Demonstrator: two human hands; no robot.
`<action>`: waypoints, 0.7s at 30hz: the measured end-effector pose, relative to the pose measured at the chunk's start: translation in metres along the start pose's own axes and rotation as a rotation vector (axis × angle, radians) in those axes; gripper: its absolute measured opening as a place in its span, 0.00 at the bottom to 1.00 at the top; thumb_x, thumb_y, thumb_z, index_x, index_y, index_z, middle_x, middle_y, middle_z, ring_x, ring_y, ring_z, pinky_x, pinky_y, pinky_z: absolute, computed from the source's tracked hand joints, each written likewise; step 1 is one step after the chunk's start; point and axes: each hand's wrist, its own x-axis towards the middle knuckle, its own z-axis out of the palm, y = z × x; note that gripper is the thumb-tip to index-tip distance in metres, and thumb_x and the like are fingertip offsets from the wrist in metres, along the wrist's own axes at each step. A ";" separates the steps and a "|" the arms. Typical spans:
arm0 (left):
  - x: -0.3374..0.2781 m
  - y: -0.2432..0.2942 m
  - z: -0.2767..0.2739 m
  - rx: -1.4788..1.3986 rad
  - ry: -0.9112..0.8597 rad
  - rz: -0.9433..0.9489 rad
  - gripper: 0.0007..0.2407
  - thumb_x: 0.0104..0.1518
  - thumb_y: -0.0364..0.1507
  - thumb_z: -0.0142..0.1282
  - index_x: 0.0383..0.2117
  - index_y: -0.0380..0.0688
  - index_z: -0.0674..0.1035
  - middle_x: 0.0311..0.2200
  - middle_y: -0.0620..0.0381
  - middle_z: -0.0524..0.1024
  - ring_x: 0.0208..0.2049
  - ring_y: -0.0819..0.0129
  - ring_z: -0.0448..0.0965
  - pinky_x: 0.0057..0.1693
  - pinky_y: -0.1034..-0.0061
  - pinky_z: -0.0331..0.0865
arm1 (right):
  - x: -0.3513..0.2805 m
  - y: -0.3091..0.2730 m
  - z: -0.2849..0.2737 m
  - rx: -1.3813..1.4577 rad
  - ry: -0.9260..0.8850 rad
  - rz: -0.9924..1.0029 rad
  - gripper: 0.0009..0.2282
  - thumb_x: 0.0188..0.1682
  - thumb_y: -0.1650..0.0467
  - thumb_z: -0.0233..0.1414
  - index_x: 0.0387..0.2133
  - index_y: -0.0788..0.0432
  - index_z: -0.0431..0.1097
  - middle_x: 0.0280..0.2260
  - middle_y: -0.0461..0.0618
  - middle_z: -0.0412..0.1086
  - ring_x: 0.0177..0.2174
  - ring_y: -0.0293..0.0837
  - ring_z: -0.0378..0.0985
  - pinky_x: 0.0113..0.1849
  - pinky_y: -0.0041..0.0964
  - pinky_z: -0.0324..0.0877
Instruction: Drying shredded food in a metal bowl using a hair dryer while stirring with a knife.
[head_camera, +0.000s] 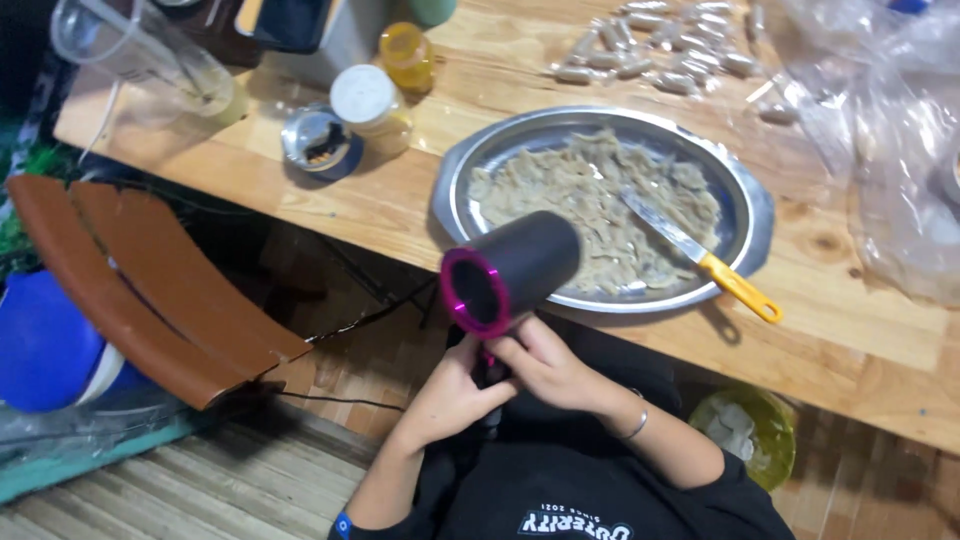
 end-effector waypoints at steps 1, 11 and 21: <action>0.001 -0.002 0.003 0.006 -0.014 0.003 0.21 0.50 0.31 0.67 0.50 0.43 0.72 0.39 0.53 0.76 0.40 0.69 0.78 0.47 0.74 0.72 | -0.003 -0.004 -0.001 0.003 0.015 -0.002 0.11 0.58 0.65 0.45 0.38 0.62 0.67 0.31 0.51 0.70 0.30 0.40 0.74 0.33 0.33 0.75; -0.003 0.006 -0.017 -0.008 0.690 -0.013 0.06 0.54 0.28 0.66 0.30 0.43 0.79 0.30 0.60 0.80 0.36 0.73 0.79 0.53 0.74 0.72 | -0.100 -0.020 -0.068 -0.434 0.446 -0.547 0.06 0.55 0.73 0.48 0.38 0.64 0.71 0.36 0.56 0.75 0.39 0.52 0.80 0.46 0.43 0.75; -0.015 0.034 -0.066 0.384 0.341 -0.466 0.17 0.46 0.34 0.68 0.42 0.45 0.82 0.34 0.50 0.87 0.38 0.61 0.86 0.46 0.70 0.73 | -0.148 0.059 -0.195 -0.468 1.501 -0.584 0.05 0.64 0.74 0.45 0.42 0.64 0.68 0.40 0.55 0.70 0.38 0.50 0.75 0.46 0.39 0.71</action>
